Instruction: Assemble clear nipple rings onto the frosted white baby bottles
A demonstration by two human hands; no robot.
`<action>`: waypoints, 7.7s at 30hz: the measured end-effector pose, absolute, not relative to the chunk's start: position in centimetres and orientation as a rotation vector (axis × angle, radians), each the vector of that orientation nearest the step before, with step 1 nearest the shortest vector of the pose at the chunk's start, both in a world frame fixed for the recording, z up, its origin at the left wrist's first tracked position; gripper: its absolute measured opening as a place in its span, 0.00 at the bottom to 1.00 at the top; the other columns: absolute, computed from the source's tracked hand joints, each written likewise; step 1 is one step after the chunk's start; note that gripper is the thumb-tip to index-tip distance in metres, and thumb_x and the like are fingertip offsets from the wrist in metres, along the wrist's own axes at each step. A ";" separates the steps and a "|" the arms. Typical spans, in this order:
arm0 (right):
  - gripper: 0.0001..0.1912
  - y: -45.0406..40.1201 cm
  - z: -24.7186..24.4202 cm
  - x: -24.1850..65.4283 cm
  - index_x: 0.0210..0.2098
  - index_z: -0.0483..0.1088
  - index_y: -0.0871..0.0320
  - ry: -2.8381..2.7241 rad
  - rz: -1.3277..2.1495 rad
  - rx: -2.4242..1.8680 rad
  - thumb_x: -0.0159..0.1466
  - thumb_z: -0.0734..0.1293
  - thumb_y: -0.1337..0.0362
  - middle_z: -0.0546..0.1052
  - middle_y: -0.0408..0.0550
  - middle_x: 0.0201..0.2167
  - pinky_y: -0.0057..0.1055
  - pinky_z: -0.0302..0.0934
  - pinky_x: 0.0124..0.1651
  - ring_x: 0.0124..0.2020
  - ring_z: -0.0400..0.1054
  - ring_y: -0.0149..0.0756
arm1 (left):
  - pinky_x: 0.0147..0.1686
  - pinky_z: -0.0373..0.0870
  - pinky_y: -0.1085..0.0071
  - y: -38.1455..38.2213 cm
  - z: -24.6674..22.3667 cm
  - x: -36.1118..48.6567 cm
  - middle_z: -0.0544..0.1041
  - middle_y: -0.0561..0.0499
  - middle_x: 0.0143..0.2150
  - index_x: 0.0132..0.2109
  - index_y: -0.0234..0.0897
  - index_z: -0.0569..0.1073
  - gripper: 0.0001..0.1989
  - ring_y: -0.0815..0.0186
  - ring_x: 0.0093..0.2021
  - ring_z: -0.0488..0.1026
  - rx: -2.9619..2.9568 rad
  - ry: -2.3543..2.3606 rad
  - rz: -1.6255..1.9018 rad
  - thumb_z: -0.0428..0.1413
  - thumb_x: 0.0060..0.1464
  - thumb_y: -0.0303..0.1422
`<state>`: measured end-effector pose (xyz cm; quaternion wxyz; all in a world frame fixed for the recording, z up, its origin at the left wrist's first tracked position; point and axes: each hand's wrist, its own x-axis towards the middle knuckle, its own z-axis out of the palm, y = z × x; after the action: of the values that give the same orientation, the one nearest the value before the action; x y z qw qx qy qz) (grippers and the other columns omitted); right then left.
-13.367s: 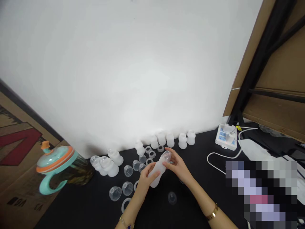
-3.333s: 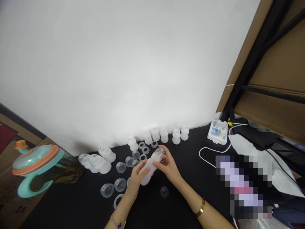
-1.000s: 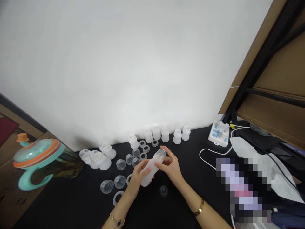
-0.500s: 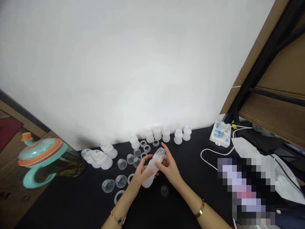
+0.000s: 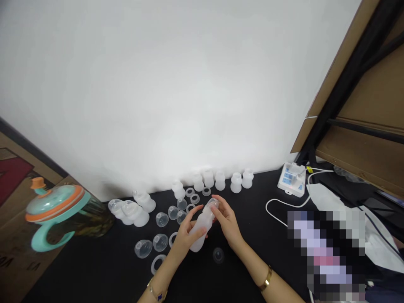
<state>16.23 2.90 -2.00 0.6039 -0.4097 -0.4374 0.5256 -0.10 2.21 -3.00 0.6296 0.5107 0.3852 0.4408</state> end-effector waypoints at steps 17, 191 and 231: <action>0.26 2.7 -2.3 16.4 0.56 0.67 0.51 -1.001 1.296 -0.866 0.62 0.70 0.49 0.79 0.52 0.47 0.40 0.66 0.47 0.49 0.72 0.47 | 0.21 0.70 0.71 2.9 -3.1 -0.8 0.80 0.46 0.30 0.61 0.31 0.68 0.41 0.63 0.21 0.75 1.065 0.831 0.948 0.67 0.43 0.44; 0.61 1.7 -1.5 16.7 0.70 0.38 0.48 -1.605 1.529 -0.740 0.50 0.79 0.68 0.78 0.47 0.43 0.40 0.70 0.48 0.43 0.76 0.43 | 0.19 0.50 0.77 1.5 -1.6 -1.8 0.63 0.63 0.18 0.72 0.37 0.45 0.50 0.72 0.16 0.55 1.821 1.091 0.901 0.62 0.48 0.34; 0.55 1.6 -1.0 16.6 0.66 0.47 0.49 -1.550 1.526 -0.782 0.47 0.80 0.64 0.79 0.46 0.39 0.41 0.71 0.43 0.39 0.77 0.45 | 0.18 0.58 0.78 1.6 -3.8 -1.6 0.69 0.61 0.17 0.71 0.37 0.53 0.46 0.73 0.17 0.58 1.724 1.065 1.029 0.64 0.48 0.36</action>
<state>16.61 1.62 -1.00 0.4032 -0.3097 -0.6137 0.6041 -1.60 1.56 -3.75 0.4210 0.6882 0.4250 0.4106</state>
